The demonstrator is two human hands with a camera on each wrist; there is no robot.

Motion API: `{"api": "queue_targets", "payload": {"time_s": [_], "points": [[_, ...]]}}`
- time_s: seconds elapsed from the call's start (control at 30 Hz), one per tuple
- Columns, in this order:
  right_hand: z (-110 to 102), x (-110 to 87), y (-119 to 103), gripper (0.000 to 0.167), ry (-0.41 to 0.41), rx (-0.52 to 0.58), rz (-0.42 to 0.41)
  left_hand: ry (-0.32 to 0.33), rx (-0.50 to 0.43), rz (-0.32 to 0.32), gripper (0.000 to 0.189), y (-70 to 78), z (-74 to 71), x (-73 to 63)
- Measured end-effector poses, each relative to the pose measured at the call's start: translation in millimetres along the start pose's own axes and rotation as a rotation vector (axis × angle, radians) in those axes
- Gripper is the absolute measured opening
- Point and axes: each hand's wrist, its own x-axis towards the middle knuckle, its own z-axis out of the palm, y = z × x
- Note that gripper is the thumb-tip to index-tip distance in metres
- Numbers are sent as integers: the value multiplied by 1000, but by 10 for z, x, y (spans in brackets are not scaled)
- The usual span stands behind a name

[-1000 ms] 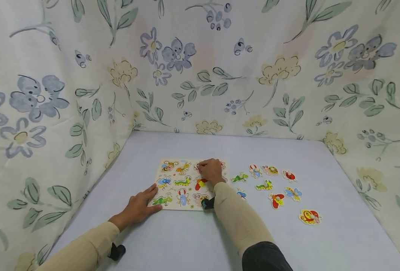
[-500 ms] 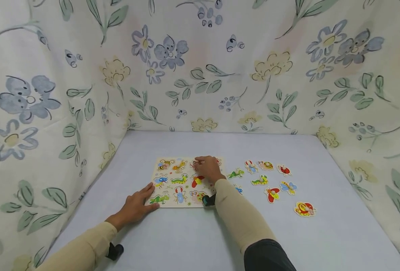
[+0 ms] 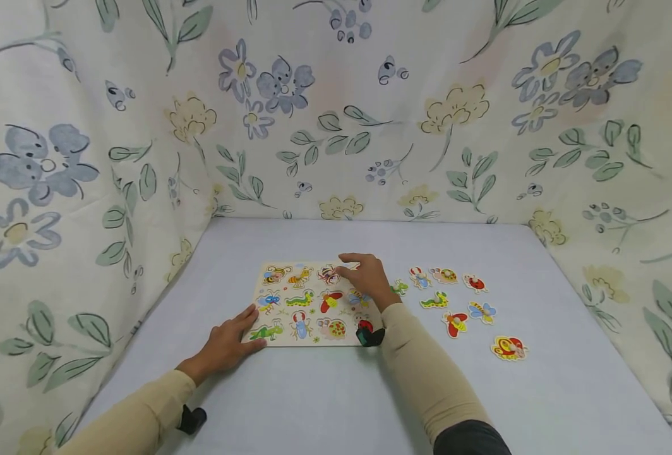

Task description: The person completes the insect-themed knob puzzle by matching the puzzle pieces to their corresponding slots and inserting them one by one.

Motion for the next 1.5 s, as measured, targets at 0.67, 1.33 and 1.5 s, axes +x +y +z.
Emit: {"api": "queue_targets", "payload": {"time_s": [0.67,1.33,1.5], "points": [[-926,-885,-46,33,230,80,-160,-4,0,19,85,19,23,-4],[-1518,-1606,488,39,434,-2,111,-11,1,-4,85,-13,30,16],[-1627,-1820,672,41,484,-4,225,0,-4,8,84,8,37,16]]}}
